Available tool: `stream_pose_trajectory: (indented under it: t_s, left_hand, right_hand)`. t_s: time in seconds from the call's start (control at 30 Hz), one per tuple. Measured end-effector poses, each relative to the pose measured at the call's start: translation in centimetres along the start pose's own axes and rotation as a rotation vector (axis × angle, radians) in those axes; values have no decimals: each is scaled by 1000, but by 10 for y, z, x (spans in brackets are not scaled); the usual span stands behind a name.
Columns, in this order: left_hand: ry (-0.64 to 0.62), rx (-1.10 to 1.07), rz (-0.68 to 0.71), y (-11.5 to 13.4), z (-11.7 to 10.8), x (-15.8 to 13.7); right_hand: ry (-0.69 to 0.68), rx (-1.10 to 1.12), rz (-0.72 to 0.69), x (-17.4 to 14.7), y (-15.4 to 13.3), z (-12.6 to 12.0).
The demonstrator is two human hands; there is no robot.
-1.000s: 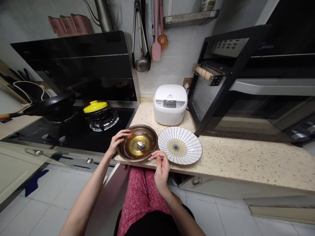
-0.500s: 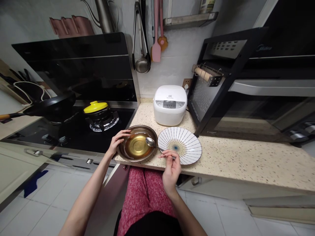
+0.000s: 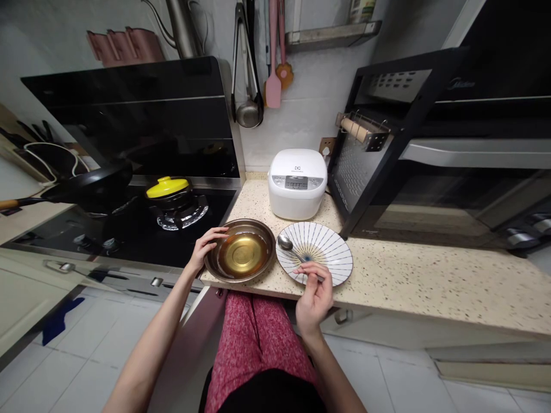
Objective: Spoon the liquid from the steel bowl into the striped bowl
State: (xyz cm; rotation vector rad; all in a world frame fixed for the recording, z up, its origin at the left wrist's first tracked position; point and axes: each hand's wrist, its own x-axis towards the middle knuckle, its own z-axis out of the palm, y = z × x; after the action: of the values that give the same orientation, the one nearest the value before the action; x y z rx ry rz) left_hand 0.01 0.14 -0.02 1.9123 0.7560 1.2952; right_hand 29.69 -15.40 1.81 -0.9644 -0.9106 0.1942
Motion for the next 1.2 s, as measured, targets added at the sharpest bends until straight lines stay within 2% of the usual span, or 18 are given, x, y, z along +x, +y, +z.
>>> stream_pose_trajectory:
  t_s: [0.17, 0.33, 0.57, 0.7, 0.83, 1.0, 1.1, 1.2]
  left_hand:
    - [-5, 5, 6, 0, 0, 0]
    - [-3, 8, 16, -2, -1, 0]
    - [-1, -3, 9, -2, -1, 0]
    - [2, 0, 8, -2, 0, 0]
    - [-5, 7, 6, -1, 0, 0]
    - [-4, 4, 12, 0, -1, 0]
    - [-5, 4, 7, 2, 0, 0]
    - [-4, 6, 4, 3, 0, 0]
  right_hand:
    - [-101, -170, -238, -1, 6, -5]
    - [-186, -240, -446, -1, 6, -5]
    - [-299, -308, -584, -3, 13, -6]
    - [-328, -322, -589, -2, 16, -8]
    - [-272, -301, -562, -2, 10, -5]
    - [-215, -163, -361, -12, 1, 3]
    - [-242, -106, -251, -22, -4, 11]
    - [-303, -85, -220, -30, -8, 21]
